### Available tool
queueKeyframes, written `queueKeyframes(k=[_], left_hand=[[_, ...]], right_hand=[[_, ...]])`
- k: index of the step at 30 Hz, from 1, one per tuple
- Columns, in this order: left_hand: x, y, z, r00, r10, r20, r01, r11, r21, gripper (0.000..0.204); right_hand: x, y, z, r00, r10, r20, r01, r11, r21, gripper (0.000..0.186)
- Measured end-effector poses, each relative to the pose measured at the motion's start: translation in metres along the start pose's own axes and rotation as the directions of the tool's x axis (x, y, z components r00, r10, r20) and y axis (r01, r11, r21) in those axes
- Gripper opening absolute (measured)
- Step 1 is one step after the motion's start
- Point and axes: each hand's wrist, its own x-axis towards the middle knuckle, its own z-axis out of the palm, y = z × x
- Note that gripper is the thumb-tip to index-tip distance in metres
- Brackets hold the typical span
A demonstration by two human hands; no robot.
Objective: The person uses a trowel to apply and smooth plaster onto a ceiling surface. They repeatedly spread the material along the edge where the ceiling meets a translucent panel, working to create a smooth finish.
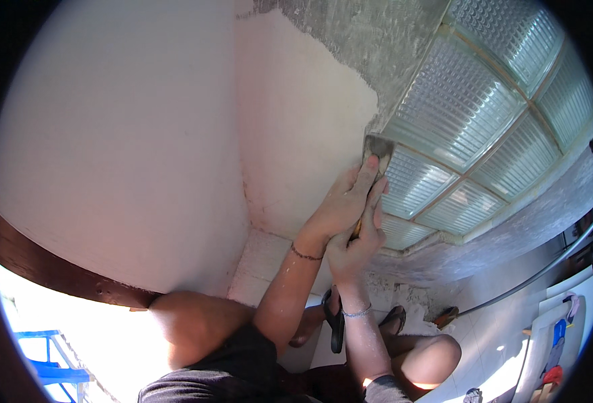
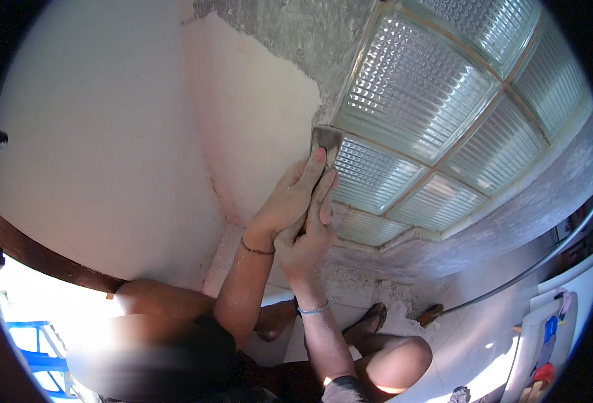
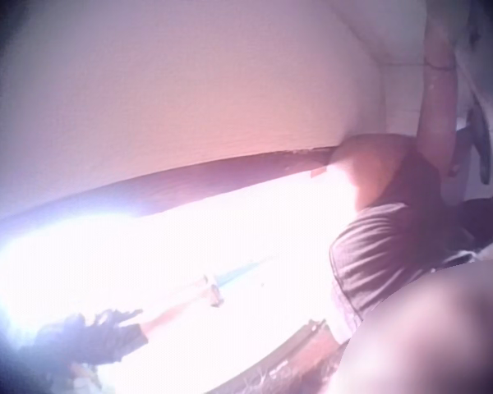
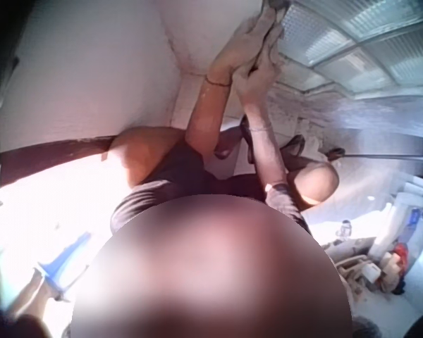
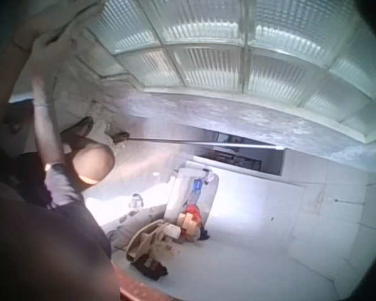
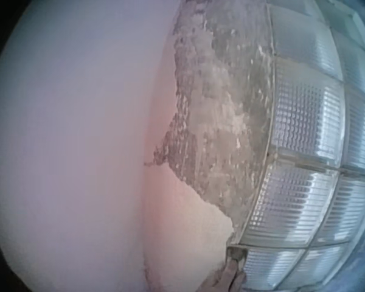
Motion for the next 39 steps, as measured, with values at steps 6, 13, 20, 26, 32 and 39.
queueKeyframes(k=[6, 13, 20, 26, 32, 39], left_hand=[[0.0, 0.001, 0.003, 0.999, 0.005, -0.043, -0.008, 0.998, -0.056, 0.061], [0.003, 0.005, -0.004, 1.0, -0.011, -0.014, 0.011, 0.999, -0.031, 0.062], [0.005, 0.006, -0.007, 1.0, -0.004, 0.002, 0.004, 1.0, -0.002, 0.063], [0.009, 0.012, -0.009, 1.0, -0.015, 0.008, 0.015, 1.0, -0.026, 0.062], [0.014, 0.022, -0.01, 1.0, 0.026, 0.017, -0.026, 1.0, 0.018, 0.062], [0.007, 0.016, 0.008, 0.997, 0.074, -0.039, -0.074, 0.997, -0.01, 0.061]], right_hand=[[0.004, -0.003, -0.004, 0.995, -0.103, -0.008, 0.102, 0.992, -0.077, 0.067], [0.006, -0.007, 0.004, 0.999, -0.041, -0.015, 0.04, 0.998, -0.057, 0.068], [0.005, -0.008, 0.007, 1.0, -0.001, -0.011, 0.001, 1.0, 0.002, 0.061], [0.016, -0.016, 0.011, 0.985, -0.145, -0.097, 0.14, 0.989, -0.054, 0.062], [0.024, -0.025, 0.006, 1.0, 0.001, 0.02, -0.001, 1.0, -0.016, 0.063], [0.025, -0.013, -0.014, 0.993, -0.103, 0.053, 0.104, 0.994, -0.029, 0.063]])
